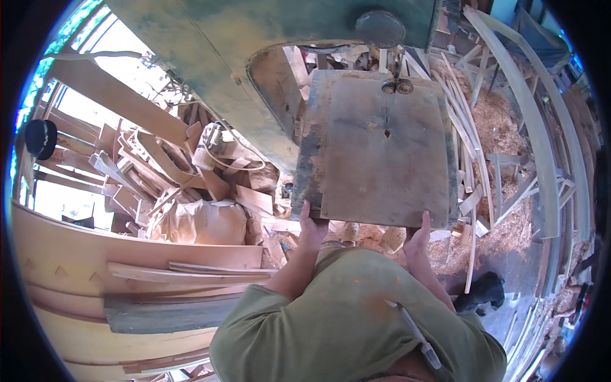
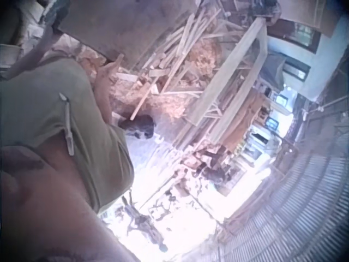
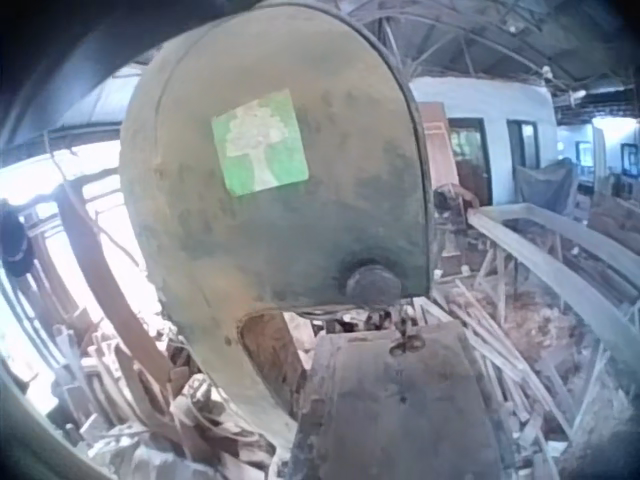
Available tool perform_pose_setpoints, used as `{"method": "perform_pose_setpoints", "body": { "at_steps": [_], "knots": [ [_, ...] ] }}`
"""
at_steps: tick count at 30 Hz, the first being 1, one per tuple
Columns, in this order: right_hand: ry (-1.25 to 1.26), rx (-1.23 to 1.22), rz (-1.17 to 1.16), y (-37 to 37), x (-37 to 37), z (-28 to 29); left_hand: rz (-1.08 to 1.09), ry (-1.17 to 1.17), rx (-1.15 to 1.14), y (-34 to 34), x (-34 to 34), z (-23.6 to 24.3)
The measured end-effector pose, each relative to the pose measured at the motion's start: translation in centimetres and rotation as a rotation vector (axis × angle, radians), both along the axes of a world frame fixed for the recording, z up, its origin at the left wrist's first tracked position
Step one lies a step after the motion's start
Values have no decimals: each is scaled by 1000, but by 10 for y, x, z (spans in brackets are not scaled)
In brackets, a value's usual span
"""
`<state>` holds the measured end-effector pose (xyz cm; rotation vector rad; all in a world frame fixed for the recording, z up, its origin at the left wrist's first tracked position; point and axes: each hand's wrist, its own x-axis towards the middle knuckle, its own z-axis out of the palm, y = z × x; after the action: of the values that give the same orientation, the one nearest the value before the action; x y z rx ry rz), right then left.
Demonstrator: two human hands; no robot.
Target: The person adjusts the controls and guides of a bandsaw, applies liquid from a bottle to a wooden block, and then cuts a curved shape into the block using the saw.
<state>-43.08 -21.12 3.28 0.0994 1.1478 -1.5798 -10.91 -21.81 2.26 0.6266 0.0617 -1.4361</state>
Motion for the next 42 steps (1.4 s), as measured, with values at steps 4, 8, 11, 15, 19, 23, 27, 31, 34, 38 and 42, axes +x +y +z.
{"method": "perform_pose_setpoints", "body": {
  "at_steps": [4,8,11,15,19,23,27,31,34,38,42],
  "knots": [
    [56,-24,-33,-2,12,9,16,-35,14,-4,-4,9],
    [35,-7,-29,-4,22,11,2,-1,12,2,5,6],
    [48,-30,-49,-5,13,-4,-31,8,-16,-3,5,4],
    [-25,-72,-40,-5,8,-1,-34,-10,-22,-2,2,7],
    [-193,-133,-43,-2,-3,-24,-56,-38,-49,-3,1,2],
    [-269,-75,-72,-3,8,-2,-56,-22,-29,4,4,-2],
    [-284,-78,-114,-3,7,3,-49,-49,-75,4,8,-2],
    [-246,-121,-48,4,7,6,-14,-57,248,8,100,-24],
    [-201,-6,142,14,-18,10,190,-309,410,-6,144,9],
    [-226,86,338,35,-53,11,-182,-671,432,-29,157,27],
    [-126,82,118,20,-45,18,-522,-784,419,-46,134,23]
  ]
}}
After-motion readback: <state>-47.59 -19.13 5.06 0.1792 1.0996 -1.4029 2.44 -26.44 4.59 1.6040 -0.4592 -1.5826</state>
